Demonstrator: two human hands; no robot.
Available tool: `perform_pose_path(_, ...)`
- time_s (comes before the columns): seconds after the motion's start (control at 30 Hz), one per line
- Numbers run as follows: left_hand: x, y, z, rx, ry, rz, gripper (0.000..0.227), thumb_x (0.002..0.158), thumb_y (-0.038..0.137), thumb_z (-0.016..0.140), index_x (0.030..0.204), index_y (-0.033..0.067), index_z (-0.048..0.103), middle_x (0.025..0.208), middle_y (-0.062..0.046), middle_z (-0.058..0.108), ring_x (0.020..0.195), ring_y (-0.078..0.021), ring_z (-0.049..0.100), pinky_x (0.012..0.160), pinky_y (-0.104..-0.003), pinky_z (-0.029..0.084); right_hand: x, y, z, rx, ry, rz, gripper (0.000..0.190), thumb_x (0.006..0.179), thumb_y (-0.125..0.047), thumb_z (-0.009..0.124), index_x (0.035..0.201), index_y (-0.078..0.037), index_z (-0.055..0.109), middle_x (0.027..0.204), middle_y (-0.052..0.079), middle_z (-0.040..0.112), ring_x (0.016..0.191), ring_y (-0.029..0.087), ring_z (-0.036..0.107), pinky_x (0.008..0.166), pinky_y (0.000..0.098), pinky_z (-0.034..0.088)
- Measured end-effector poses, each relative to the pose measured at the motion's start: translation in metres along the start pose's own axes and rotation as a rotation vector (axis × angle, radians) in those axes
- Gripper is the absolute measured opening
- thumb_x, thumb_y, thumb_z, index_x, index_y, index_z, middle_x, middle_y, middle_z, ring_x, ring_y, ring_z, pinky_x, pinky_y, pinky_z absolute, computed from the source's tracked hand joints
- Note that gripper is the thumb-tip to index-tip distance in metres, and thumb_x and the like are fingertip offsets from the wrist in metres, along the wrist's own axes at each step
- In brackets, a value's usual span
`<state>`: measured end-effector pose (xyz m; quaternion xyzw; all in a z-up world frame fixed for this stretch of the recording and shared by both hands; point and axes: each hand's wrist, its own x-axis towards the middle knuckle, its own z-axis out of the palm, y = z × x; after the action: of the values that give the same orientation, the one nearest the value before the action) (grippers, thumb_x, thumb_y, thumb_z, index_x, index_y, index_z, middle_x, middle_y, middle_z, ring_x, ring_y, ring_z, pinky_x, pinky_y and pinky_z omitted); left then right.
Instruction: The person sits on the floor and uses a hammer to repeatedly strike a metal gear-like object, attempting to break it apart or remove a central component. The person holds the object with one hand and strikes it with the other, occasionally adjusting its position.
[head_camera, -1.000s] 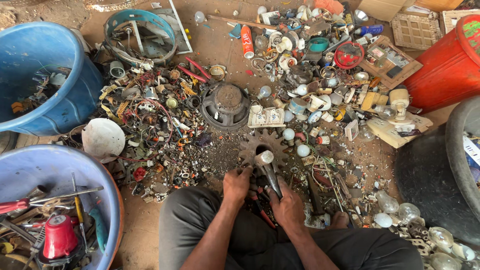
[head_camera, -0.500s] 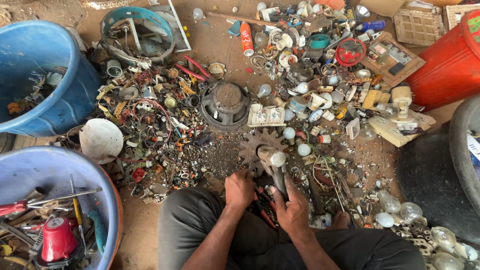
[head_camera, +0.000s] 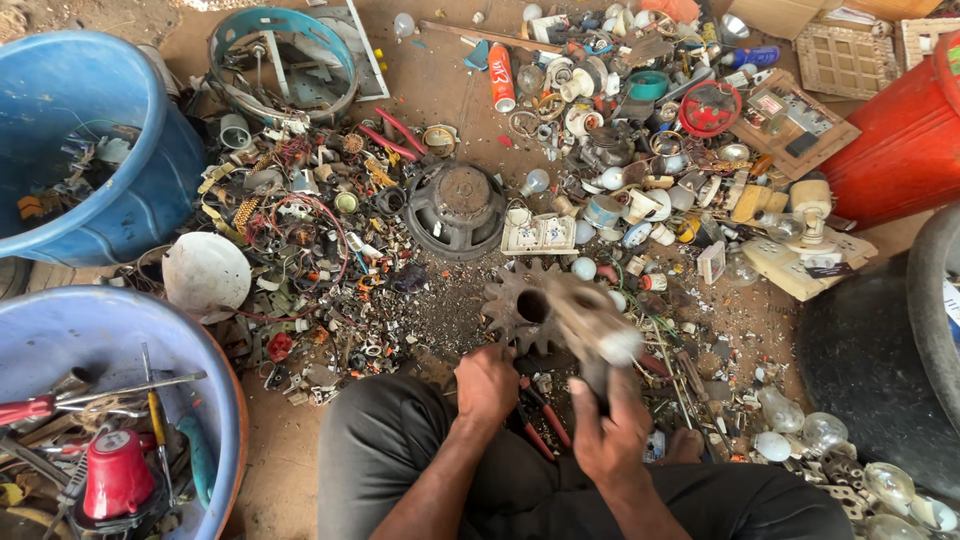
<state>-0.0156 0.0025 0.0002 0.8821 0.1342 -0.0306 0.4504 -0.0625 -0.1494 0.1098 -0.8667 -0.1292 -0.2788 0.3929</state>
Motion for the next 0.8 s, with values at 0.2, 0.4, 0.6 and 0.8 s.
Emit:
perform_pose_path(0.2,-0.011,0.000,0.000,-0.003,0.019,0.131,0.017,0.080,0.015,0.078,0.083,-0.0006,0.071,0.083,-0.022,0.072,0.076,-0.0418,0.072,0.069,-0.049,0.058,-0.004,0.014,0.020,-0.192,-0.550,0.607,0.057,0.095,-0.025,0.064,0.150,-0.012,0.055,0.100,0.019,0.077,0.080,0.031,0.078,0.068,0.0402,0.063)
perform_pose_path(0.4,-0.003,0.005,-0.011,0.121,-0.115,0.112,0.023,0.079,0.025,0.077,0.079,0.0013,0.074,0.077,-0.021,0.073,0.073,-0.0399,0.073,0.068,-0.049,0.057,-0.012,0.032,0.023,-0.190,-0.359,0.336,0.058,0.092,-0.024,0.071,0.143,-0.003,0.055,0.099,0.024,0.077,0.077,0.033,0.077,0.063,0.0419,0.060)
perform_pose_path(0.6,0.000,0.000,-0.003,-0.081,-0.023,-0.065,0.026,0.092,0.023,0.067,0.082,-0.0001,0.074,0.070,-0.023,0.072,0.069,-0.0384,0.073,0.070,-0.048,0.059,-0.014,0.023,0.019,0.072,-0.078,0.032,0.049,0.107,-0.023,0.062,0.147,0.002,0.047,0.109,0.025,0.072,0.092,0.033,0.077,0.072,0.0373,0.064)
perform_pose_path(0.8,0.007,-0.004,-0.002,0.166,0.019,0.253,0.021,0.076,0.020,0.068,0.080,-0.0004,0.075,0.074,-0.023,0.070,0.067,-0.0431,0.071,0.065,-0.052,0.057,-0.011,0.028,0.033,-0.465,-0.648,0.382,0.063,0.092,-0.030,0.069,0.149,-0.009,0.056,0.090,0.021,0.076,0.070,0.035,0.074,0.061,0.0446,0.057)
